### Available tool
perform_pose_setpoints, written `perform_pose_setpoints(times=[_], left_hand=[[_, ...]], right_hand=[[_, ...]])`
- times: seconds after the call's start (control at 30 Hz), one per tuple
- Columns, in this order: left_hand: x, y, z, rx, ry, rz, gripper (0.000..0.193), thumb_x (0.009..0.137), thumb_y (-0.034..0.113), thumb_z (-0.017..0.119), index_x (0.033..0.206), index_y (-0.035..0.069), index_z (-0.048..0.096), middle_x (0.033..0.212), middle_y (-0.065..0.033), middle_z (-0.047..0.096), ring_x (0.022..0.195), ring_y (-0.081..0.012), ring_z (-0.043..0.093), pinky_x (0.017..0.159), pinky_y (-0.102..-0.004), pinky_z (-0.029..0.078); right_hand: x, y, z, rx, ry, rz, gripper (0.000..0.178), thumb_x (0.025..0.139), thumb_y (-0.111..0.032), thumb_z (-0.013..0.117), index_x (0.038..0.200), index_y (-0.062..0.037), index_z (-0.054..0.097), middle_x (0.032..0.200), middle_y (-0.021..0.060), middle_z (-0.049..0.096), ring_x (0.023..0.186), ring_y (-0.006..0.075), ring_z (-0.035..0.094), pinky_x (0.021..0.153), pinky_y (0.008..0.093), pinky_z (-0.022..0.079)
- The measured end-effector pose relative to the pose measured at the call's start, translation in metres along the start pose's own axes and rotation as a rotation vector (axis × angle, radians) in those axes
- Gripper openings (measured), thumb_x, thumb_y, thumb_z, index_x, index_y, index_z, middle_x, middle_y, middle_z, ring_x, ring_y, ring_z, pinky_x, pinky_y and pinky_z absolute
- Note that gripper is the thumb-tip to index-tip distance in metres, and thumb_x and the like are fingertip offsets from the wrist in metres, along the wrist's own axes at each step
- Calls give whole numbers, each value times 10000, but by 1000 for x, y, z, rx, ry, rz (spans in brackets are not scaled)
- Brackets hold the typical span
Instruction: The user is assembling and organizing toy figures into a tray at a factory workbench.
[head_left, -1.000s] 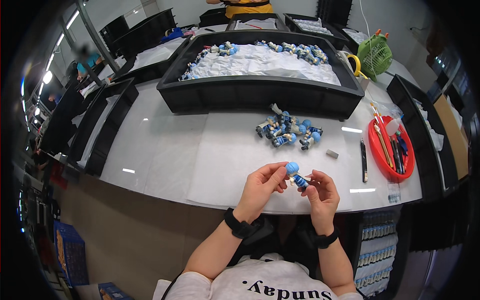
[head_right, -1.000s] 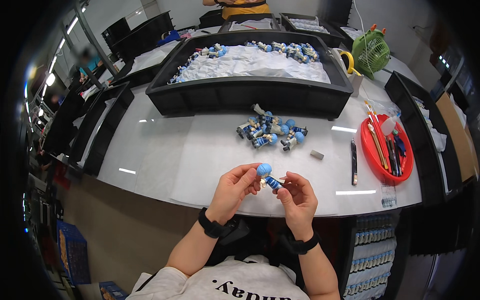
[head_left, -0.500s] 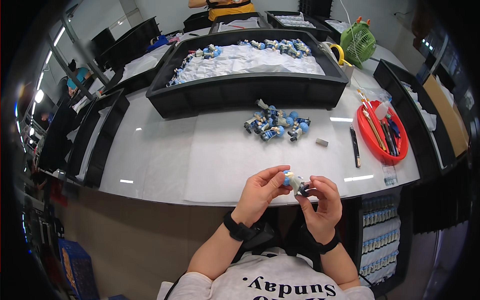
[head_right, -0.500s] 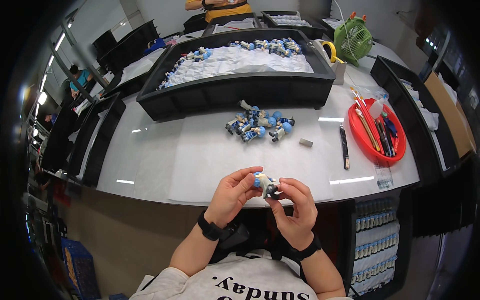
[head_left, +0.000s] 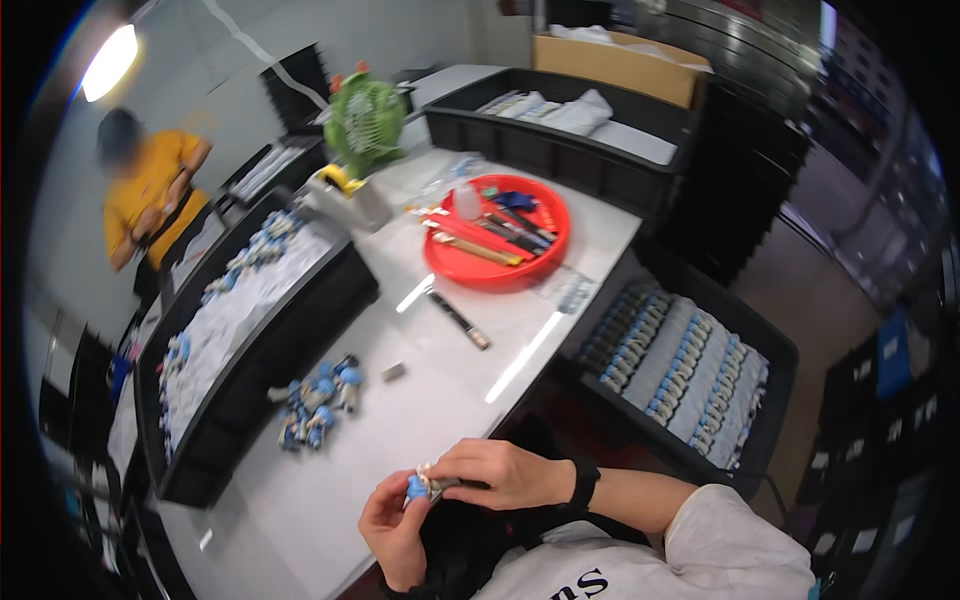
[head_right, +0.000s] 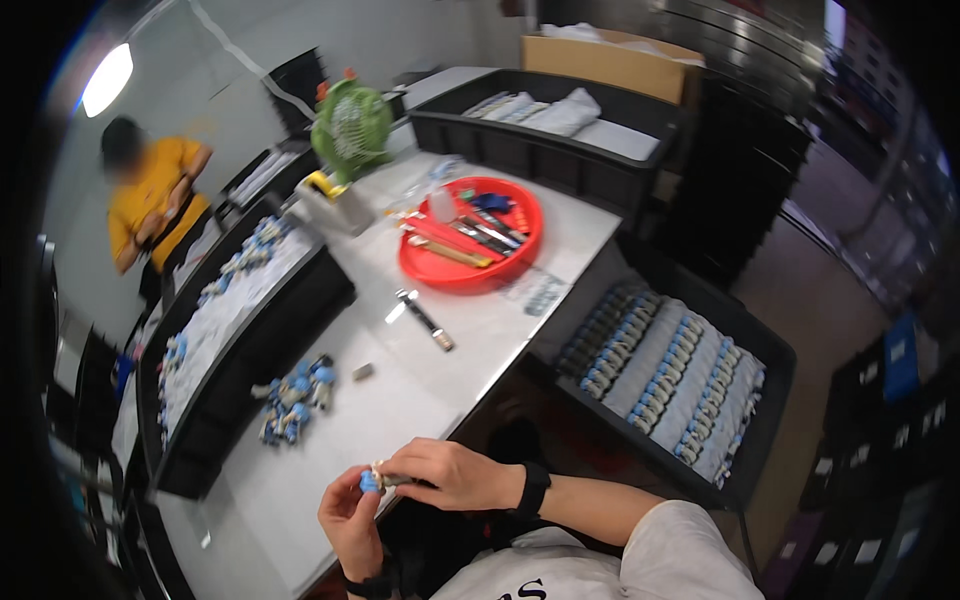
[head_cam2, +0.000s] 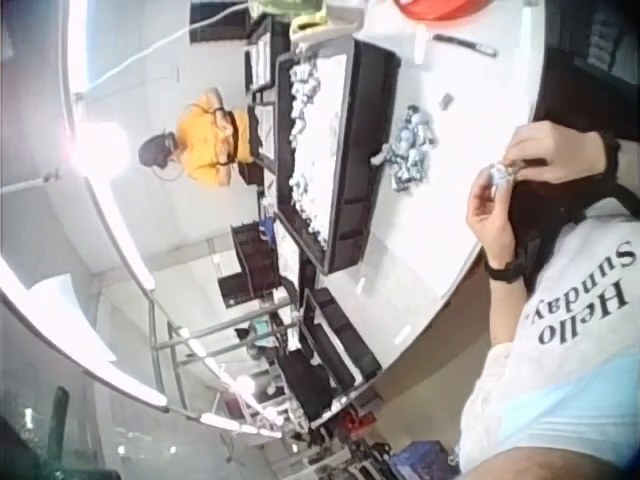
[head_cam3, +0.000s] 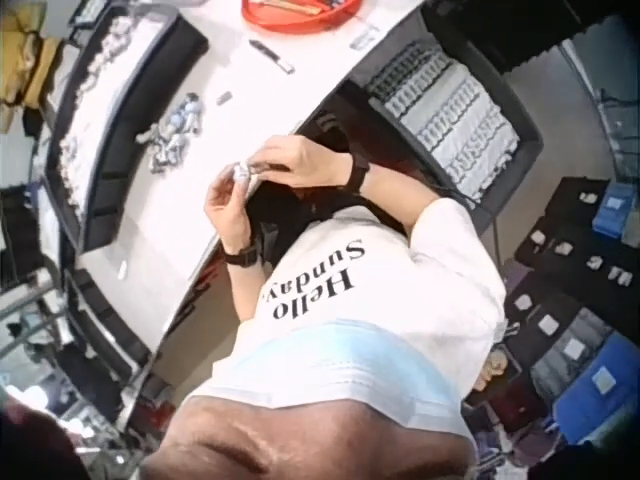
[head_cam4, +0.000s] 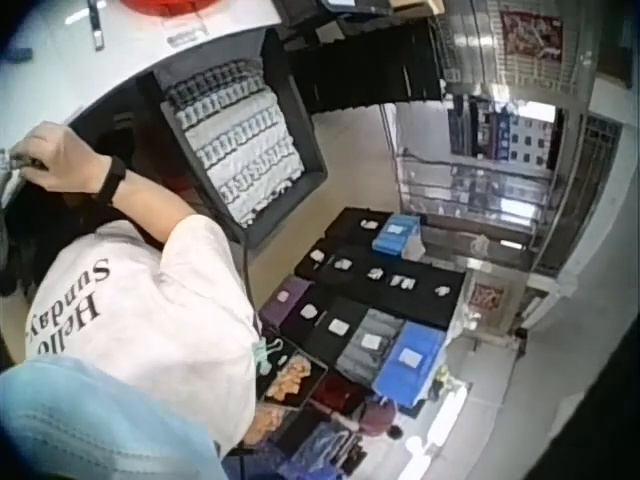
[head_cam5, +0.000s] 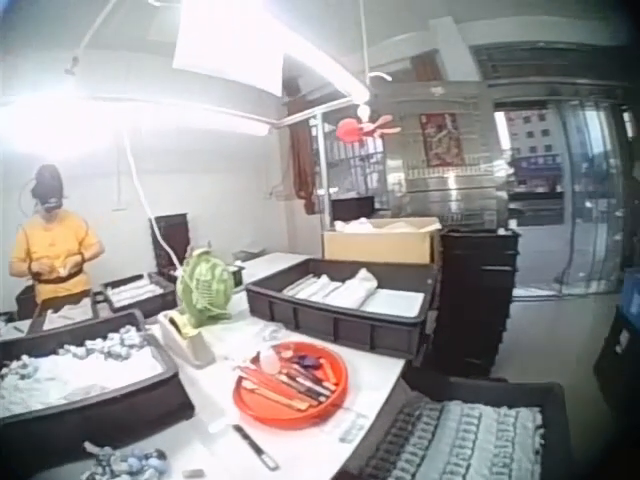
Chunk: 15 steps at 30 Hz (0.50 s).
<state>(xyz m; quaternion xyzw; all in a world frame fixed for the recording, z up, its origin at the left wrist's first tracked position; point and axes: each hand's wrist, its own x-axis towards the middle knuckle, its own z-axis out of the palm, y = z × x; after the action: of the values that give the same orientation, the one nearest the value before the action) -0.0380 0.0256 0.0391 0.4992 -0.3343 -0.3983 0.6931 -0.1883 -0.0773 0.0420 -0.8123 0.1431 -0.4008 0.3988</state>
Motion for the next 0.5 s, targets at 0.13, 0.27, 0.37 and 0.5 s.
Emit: perform_pose_setpoints(times=[0.13, 0.27, 0.37, 0.5], left_hand=[[-2, 15, 24, 145, -264, -38, 234, 793, -63, 558, 1025, -29, 563, 1027, -90, 575, 899, -141, 559, 794, -240, 446], [3, 17, 28, 238, -249, 35, 223, 803, -65, 543, 1021, -28, 567, 1009, -93, 582, 871, -127, 566, 774, -227, 447], [10, 23, 25, 331, -265, 62, 212, 807, -61, 541, 1014, -28, 572, 998, -92, 586, 868, -129, 567, 771, -223, 444], [14, 27, 22, 453, -203, 44, 200, 811, -54, 541, 1007, -31, 577, 986, -95, 589, 863, -135, 567, 763, -224, 442]], right_hand=[[-15, 9, -53, -119, 159, -48, 242, 703, -9, 654, 937, 3, 595, 878, 109, 607, 803, 243, 594, 717, 297, 484], [-42, 55, -145, -260, 661, 290, 186, 778, 1, 577, 964, 0, 586, 841, 46, 606, 745, 102, 576, 664, 229, 470], [-79, 134, -228, -343, 1009, 411, 170, 775, -43, 591, 935, 16, 597, 799, 50, 634, 707, 89, 588, 615, 218, 469], [-121, 217, -281, -740, 974, 862, 197, 739, -76, 612, 926, -14, 615, 801, 121, 640, 727, 221, 620, 671, 316, 485]])
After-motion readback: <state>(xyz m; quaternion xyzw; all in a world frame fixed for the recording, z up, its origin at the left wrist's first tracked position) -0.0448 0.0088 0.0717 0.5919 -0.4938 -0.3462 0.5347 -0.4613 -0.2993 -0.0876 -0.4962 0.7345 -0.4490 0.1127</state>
